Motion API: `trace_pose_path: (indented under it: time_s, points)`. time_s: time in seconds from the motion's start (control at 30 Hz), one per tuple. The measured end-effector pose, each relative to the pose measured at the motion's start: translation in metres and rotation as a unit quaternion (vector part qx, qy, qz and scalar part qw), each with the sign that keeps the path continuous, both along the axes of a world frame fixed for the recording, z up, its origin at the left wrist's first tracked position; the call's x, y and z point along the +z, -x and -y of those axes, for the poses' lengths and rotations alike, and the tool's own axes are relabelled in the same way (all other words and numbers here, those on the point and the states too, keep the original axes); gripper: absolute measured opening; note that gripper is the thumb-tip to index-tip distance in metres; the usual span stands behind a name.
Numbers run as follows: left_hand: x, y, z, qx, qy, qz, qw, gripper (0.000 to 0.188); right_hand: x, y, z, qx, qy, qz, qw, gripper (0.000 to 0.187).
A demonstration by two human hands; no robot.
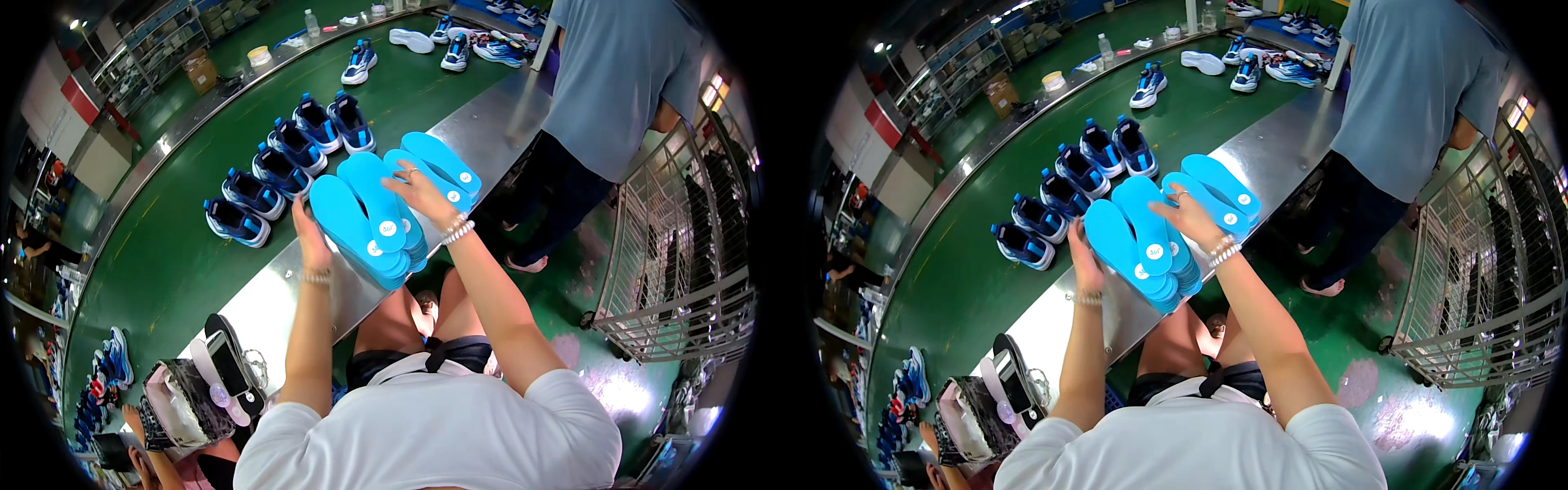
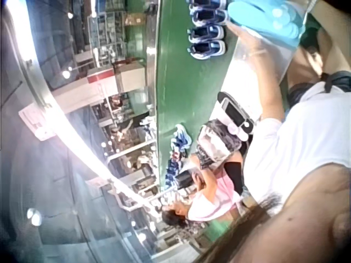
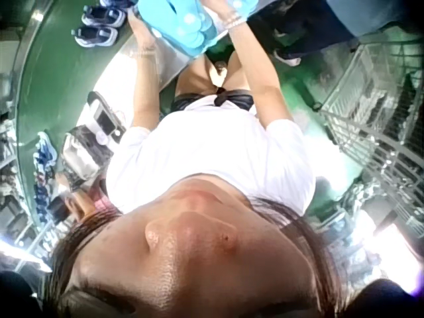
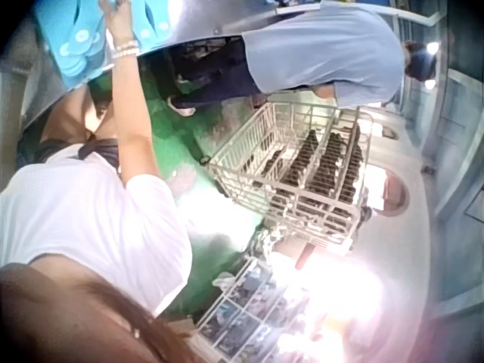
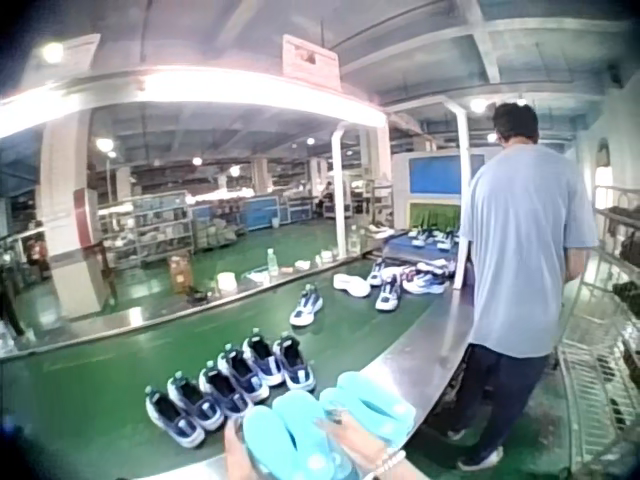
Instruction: The person selects several blue insoles from a shelf, carries them to a workbench, and places them onto a stack next to other shoes on a conveyor belt.
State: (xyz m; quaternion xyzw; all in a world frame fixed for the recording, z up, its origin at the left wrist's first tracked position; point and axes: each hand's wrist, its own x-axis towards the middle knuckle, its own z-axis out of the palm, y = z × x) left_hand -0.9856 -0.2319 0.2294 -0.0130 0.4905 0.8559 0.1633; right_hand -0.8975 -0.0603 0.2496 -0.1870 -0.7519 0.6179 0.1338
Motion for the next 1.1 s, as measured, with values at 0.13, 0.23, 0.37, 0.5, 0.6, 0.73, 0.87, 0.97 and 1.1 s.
trace_pose_path:
  time_s: [0.13,0.23,0.37,0.5,0.6,0.73,0.87,0.97,1.1]
  points:
    - [-0.035,-0.037,-0.011,-0.044,-0.165,0.031,0.985,0.053,-0.002,0.009,0.012,0.089,-0.065,-0.02,0.994,0.074]
    - [-0.051,-0.028,-0.02,-0.034,-0.187,0.04,0.981,0.057,-0.008,0.007,0.012,0.096,0.082,-0.045,0.991,0.065]
    - [-0.025,-0.069,-0.019,-0.04,-0.148,0.056,0.987,0.055,-0.038,-0.011,-0.007,0.033,0.3,-0.057,0.952,0.059]
    - [-0.074,-0.084,-0.037,0.038,-0.178,-0.033,0.983,0.052,-0.05,-0.043,0.016,0.02,0.303,-0.079,0.949,0.057]
    - [-0.101,-0.074,-0.058,0.055,-0.127,-0.064,0.988,0.056,-0.047,-0.041,0.0,0.002,0.331,-0.07,0.941,0.057]
    - [-0.075,-0.082,-0.083,0.142,0.072,-0.078,0.984,0.058,-0.033,-0.038,-0.026,-0.029,0.359,-0.007,0.933,0.053]
    - [-0.07,-0.073,-0.062,0.032,-0.088,0.033,0.995,0.058,-0.089,-0.055,-0.031,-0.125,0.285,-0.118,0.943,0.047]
    - [-0.056,-0.015,-0.034,0.016,0.02,-0.11,0.994,0.058,-0.085,-0.07,0.014,-0.268,0.241,-0.187,0.914,0.045]
    - [-0.046,0.029,-0.041,-0.161,-0.051,0.044,0.985,0.07,-0.084,-0.056,0.036,-0.317,0.077,-0.238,0.915,0.042]
